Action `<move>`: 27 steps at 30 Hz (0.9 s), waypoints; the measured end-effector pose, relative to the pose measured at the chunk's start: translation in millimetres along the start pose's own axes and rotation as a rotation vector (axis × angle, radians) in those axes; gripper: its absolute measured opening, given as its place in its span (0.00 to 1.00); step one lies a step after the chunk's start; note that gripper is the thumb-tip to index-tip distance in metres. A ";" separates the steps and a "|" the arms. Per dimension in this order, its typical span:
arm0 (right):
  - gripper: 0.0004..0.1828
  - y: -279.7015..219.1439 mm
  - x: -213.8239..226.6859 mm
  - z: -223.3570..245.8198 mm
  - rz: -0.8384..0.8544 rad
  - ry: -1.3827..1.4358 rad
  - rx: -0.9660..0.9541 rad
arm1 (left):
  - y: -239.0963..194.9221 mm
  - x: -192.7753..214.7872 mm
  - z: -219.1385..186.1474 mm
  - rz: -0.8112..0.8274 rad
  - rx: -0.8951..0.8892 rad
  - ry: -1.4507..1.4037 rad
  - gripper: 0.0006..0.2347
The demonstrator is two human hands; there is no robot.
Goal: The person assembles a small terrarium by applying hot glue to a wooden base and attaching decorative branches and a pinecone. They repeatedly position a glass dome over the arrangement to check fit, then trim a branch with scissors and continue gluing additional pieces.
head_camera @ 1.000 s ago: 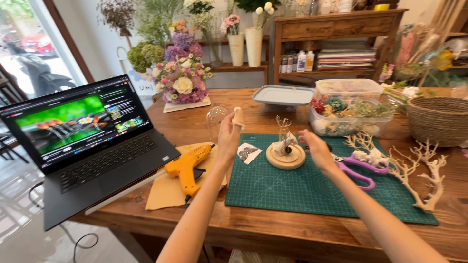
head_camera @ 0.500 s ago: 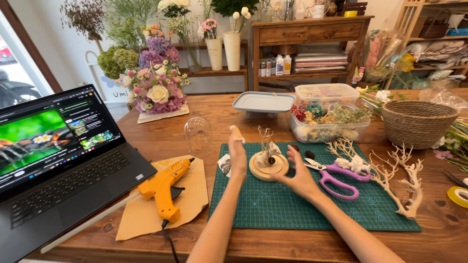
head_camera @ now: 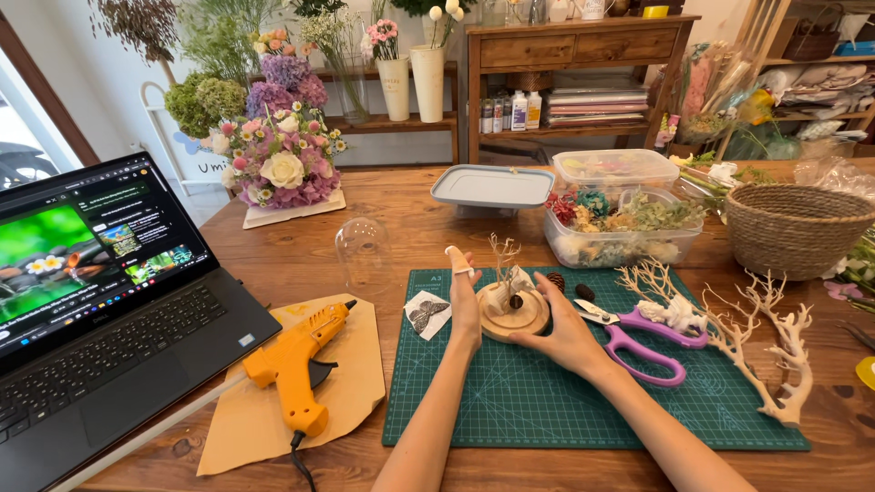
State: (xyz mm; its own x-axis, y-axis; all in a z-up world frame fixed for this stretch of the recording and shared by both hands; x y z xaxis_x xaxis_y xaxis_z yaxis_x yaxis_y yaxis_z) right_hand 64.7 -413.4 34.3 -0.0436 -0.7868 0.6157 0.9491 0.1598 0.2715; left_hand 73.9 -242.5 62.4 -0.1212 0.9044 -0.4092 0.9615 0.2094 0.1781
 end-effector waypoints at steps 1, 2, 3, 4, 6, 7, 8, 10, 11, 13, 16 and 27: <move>0.65 3.1 1.4 -3.8 -0.002 -0.024 0.000 | 5.0 0.8 4.4 0.012 -0.011 0.006 0.41; 0.65 3.6 3.1 -1.0 -0.005 -0.024 0.002 | 6.4 1.2 0.4 0.014 -0.014 0.005 0.41; 0.61 3.7 3.9 1.8 -0.042 0.040 -0.010 | 7.3 2.8 -3.6 0.025 -0.042 0.060 0.39; 0.57 3.7 4.3 4.3 -0.079 0.105 -0.022 | 8.3 4.8 -7.5 0.036 -0.070 0.114 0.38; 0.51 10.5 4.6 13.7 -0.107 0.188 -0.009 | 27.5 4.8 -1.1 0.059 -0.121 0.136 0.36; 0.45 12.9 4.4 17.7 -0.138 0.271 0.003 | 36.1 5.2 2.9 0.084 -0.172 0.158 0.35; 0.45 20.2 0.6 15.7 -0.132 0.270 0.000 | 40.6 5.2 5.4 0.079 -0.168 0.158 0.35; 0.39 35.7 -6.2 12.5 -0.144 0.486 0.028 | 50.9 4.0 9.1 0.136 -0.194 0.087 0.29; 0.39 38.1 -8.5 13.7 -0.141 0.486 0.026 | 63.1 5.7 24.6 0.133 -0.192 0.088 0.29; 0.36 43.3 -13.4 16.2 -0.126 0.617 0.023 | 87.8 9.7 55.5 0.122 -0.160 0.102 0.28; 0.34 41.4 -14.6 18.8 -0.110 0.685 0.033 | 66.4 3.7 34.4 0.167 -0.126 0.161 0.28; 0.29 45.6 -15.8 12.6 -0.125 0.611 0.061 | 52.8 2.3 26.2 0.093 -0.110 0.182 0.27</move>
State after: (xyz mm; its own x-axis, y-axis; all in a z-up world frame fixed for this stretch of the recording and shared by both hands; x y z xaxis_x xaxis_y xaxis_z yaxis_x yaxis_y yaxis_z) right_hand 104.8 -386.1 46.3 0.0500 -0.9976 0.0474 0.9279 0.0640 0.3674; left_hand 130.8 -239.1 47.5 -0.0850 0.9718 -0.2199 0.9391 0.1519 0.3083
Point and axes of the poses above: each hand's wrist, its own y-axis towards the middle knuckle, its own x-axis out of the back of the hand, z = x × y, the point moved 1 cm from there along y, towards the middle knuckle, and after that the axes turned 3 degrees about -x, right-handed, at the moved point
